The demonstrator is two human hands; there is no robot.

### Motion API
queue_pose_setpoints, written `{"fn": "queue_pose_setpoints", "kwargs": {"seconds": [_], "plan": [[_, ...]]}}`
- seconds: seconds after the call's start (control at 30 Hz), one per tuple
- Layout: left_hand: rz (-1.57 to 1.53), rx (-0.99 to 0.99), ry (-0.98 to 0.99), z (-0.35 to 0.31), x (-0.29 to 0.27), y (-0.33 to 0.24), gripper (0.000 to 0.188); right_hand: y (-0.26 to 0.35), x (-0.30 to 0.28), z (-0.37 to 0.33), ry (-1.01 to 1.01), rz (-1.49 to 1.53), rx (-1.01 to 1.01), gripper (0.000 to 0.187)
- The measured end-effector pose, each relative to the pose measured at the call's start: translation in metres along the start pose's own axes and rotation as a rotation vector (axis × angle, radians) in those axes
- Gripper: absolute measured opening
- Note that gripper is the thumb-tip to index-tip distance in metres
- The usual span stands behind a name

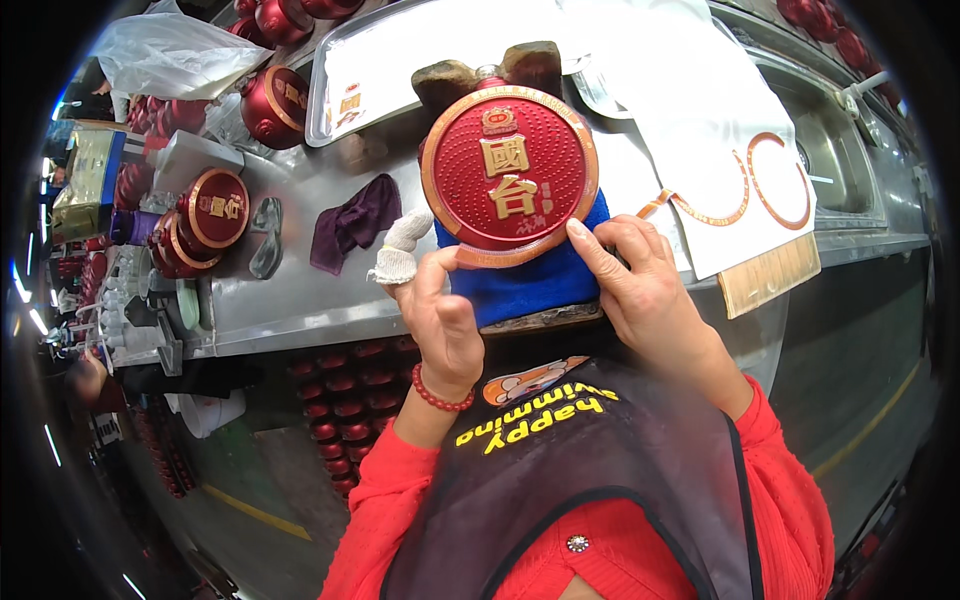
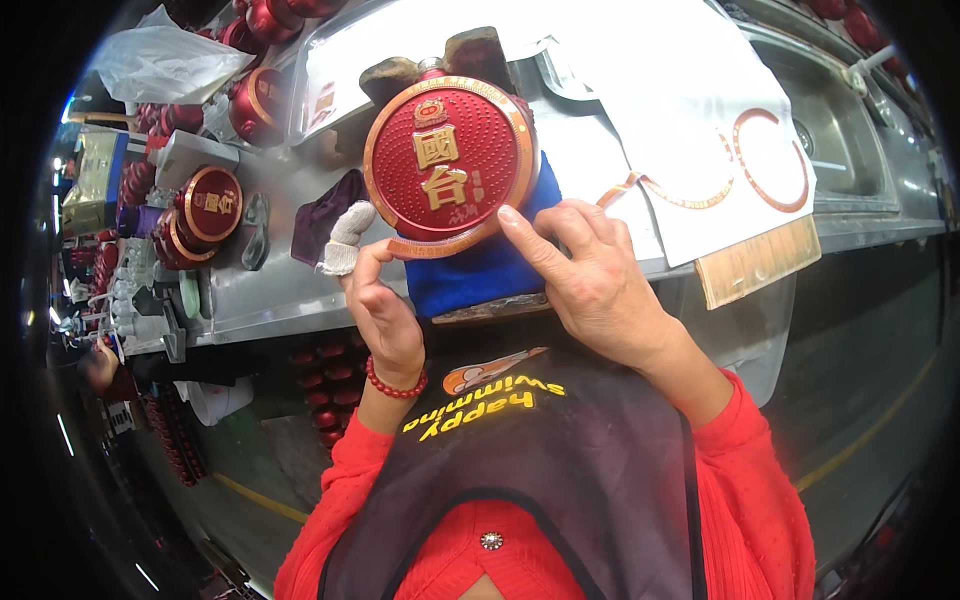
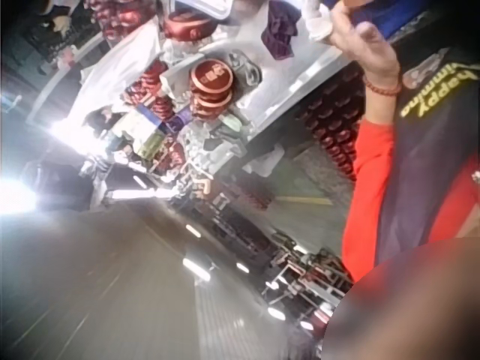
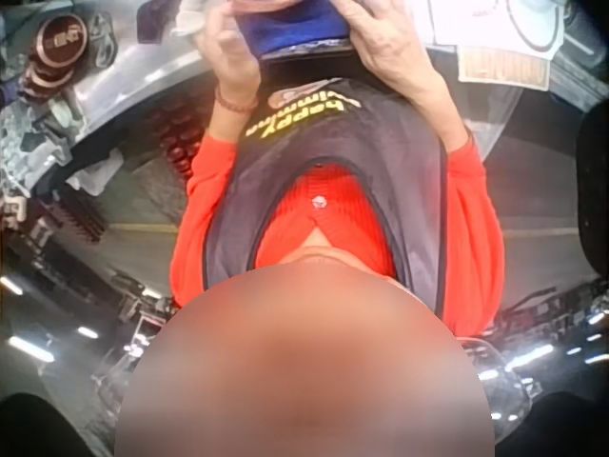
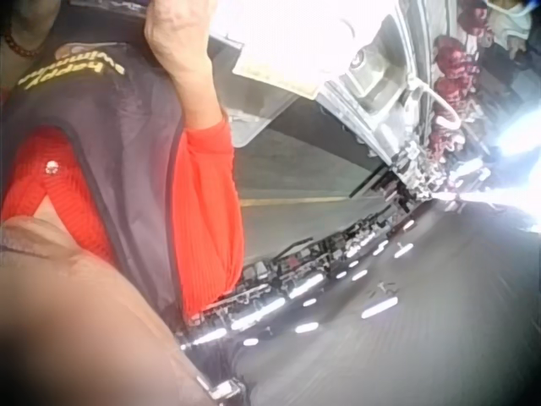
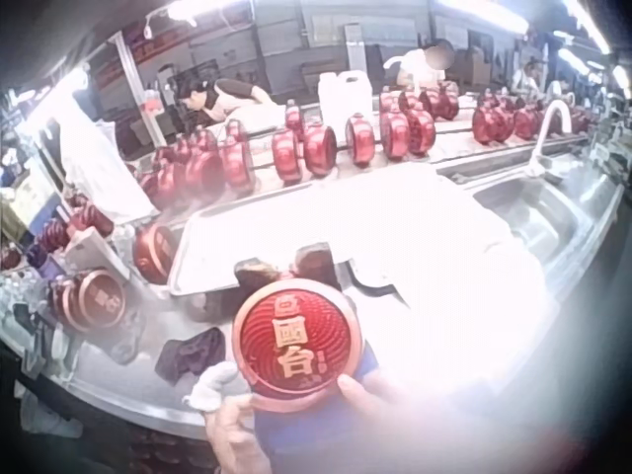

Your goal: The person applies gold circular stickers to the front of red cylindrical containers, then wraps a gold ribbon around the neck of each container. They wipe the surface with a cloth and place the finished items on a nearby tray.

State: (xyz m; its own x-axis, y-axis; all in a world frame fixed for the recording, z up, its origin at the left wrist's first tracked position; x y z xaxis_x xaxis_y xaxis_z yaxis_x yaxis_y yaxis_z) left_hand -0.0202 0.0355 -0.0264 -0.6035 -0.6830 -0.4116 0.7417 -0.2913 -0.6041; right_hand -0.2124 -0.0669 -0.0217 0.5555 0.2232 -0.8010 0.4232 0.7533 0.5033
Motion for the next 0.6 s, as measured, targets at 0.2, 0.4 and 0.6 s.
{"fn": "queue_pose_setpoints", "kwargs": {"seconds": [0.2,0.4,0.6], "plan": [[0.075,-0.072,0.020,0.001,0.005,0.000,0.017,-0.005,0.001,0.002,-0.075,0.022,0.008,0.077],[0.089,-0.036,-0.001,0.004,0.004,0.000,0.015,-0.005,0.002,0.002,-0.042,-0.028,0.014,0.075],[0.120,-0.007,-0.017,0.004,0.005,0.006,0.017,0.003,0.004,0.001,-0.013,-0.068,0.001,0.071]]}}
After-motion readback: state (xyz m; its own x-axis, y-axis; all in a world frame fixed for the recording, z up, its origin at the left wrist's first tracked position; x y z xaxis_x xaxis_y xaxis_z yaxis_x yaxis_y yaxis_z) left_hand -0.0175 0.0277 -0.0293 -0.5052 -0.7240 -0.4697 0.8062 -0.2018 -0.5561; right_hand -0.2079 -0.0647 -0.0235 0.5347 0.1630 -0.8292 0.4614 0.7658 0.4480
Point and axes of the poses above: each hand's wrist, its own z-axis towards the middle knuckle, its own x-axis out of the palm, y = z × x, the point moved 5 cm from there along z, towards the middle knuckle, and after that the axes turned 10 degrees about x, right-handed, at the moved point
